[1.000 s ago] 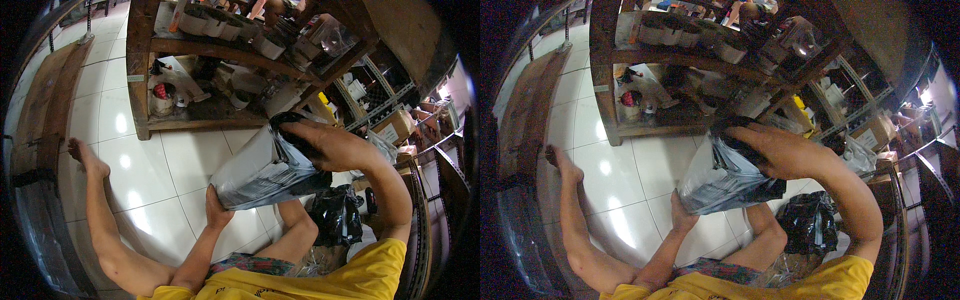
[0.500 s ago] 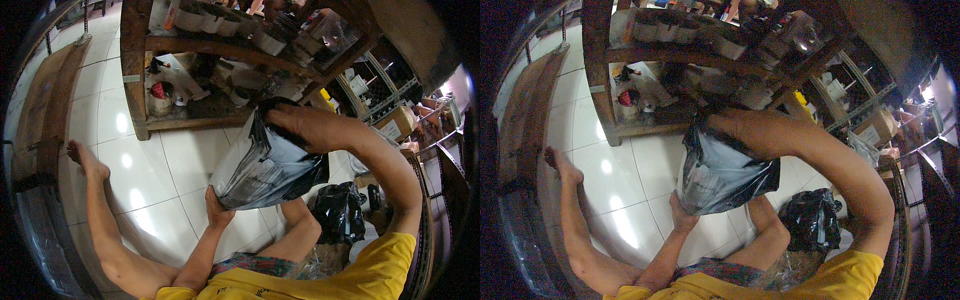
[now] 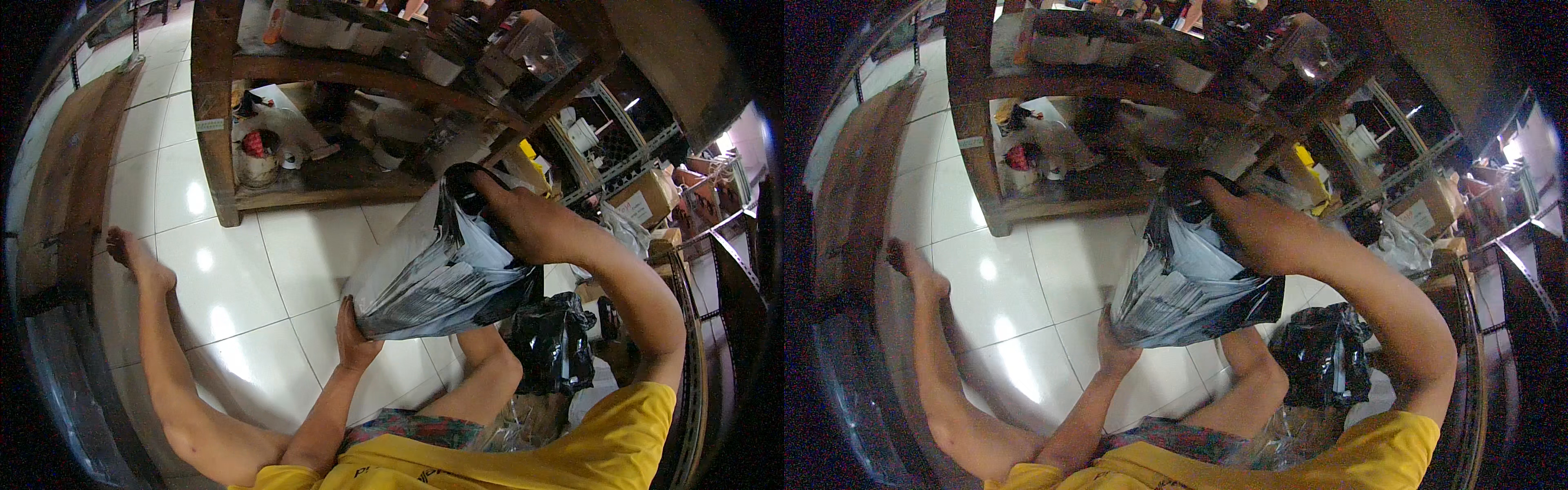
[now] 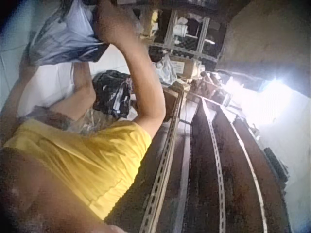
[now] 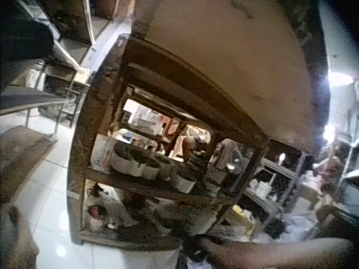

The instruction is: The person sits on the floor and repeatedly folds white poly mailers, then places them into a black plastic bag. The person handles the mailers one at a time, folding them in half and then rolling them before inserting them into the bag.

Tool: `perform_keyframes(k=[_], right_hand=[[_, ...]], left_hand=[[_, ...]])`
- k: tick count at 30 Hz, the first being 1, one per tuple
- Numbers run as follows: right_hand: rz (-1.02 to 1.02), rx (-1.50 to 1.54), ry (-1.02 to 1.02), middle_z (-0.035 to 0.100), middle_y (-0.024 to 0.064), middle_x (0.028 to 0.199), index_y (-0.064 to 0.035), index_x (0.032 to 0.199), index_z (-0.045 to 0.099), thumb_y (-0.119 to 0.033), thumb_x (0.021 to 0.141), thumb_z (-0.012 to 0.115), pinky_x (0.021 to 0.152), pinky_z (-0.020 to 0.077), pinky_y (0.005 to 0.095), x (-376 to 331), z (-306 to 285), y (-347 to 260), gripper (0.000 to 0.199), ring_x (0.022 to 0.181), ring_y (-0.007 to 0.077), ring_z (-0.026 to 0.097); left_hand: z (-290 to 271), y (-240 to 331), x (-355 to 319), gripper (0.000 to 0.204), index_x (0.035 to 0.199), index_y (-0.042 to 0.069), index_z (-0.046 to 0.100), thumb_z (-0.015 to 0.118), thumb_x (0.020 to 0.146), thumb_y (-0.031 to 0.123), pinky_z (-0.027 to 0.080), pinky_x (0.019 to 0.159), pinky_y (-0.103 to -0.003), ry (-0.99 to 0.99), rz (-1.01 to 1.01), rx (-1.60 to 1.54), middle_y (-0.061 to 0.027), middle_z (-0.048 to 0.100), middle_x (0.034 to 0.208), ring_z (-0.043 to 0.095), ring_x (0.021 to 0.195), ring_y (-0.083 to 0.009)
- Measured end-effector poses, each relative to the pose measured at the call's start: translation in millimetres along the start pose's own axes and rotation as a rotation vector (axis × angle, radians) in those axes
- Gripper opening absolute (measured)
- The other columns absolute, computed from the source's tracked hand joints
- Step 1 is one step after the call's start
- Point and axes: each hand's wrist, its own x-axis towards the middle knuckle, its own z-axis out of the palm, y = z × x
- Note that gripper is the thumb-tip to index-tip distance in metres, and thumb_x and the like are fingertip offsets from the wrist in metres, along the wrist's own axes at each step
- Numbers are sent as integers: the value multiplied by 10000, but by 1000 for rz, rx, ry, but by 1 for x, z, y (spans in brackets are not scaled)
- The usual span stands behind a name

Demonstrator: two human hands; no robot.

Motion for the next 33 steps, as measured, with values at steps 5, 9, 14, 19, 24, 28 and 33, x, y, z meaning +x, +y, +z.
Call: perform_keyframes(k=[5,9,14,19,24,28,33], right_hand=[[-348,-65,333,504,316,1403,-63,1463,382,-5,832,607,1030,472,503,5,26,22,672,1263,434,546],[-331,-57,149,502,257,1401,-62,1337,479,49,759,641,1089,425,471,9,-1,-10,610,1329,427,480],[-419,-101,110,526,235,1306,-80,1323,478,31,774,617,1034,464,485,12,-4,-5,576,1256,427,526],[-538,62,266,552,245,1278,-75,1365,475,-7,810,600,1015,492,499,22,3,2,572,1220,424,565],[-497,-77,224,571,250,1275,-41,1414,417,-28,773,650,1037,471,502,33,11,3,682,1229,433,568],[-394,60,169,527,258,1370,2,1443,372,-50,776,661,1085,428,460,14,-4,1,729,1292,418,519],[-440,233,207,550,241,1378,-1,1415,452,-91,863,617,1094,414,423,-7,-12,37,584,1295,359,532]], left_hand=[[2,23,7,1006,1479,-59,274,856,714,237,416,1080,-558,78,71,40,-339,431,1429,465,1296,-518],[-4,13,4,1001,1468,-81,293,863,709,239,415,1083,-550,12,-30,74,-339,435,1424,469,1299,-502],[-4,17,6,1033,1474,-81,288,878,695,255,406,1091,-540,-44,-135,17,-335,440,1418,459,1311,-488],[-2,17,5,1072,1494,-63,233,881,699,251,392,1098,-545,130,56,110,-322,421,1427,440,1317,-481],[2,12,2,1082,1499,-54,214,876,706,268,402,1072,-556,14,-3,105,-329,415,1419,443,1296,-489],[-1,16,4,1077,1498,-60,222,872,713,289,406,1058,-563,25,-48,71,-340,421,1409,456,1276,-499],[6,12,0,1048,1483,-77,250,868,720,291,405,1064,-565,40,-61,99,-341,435,1397,468,1268,-506]])
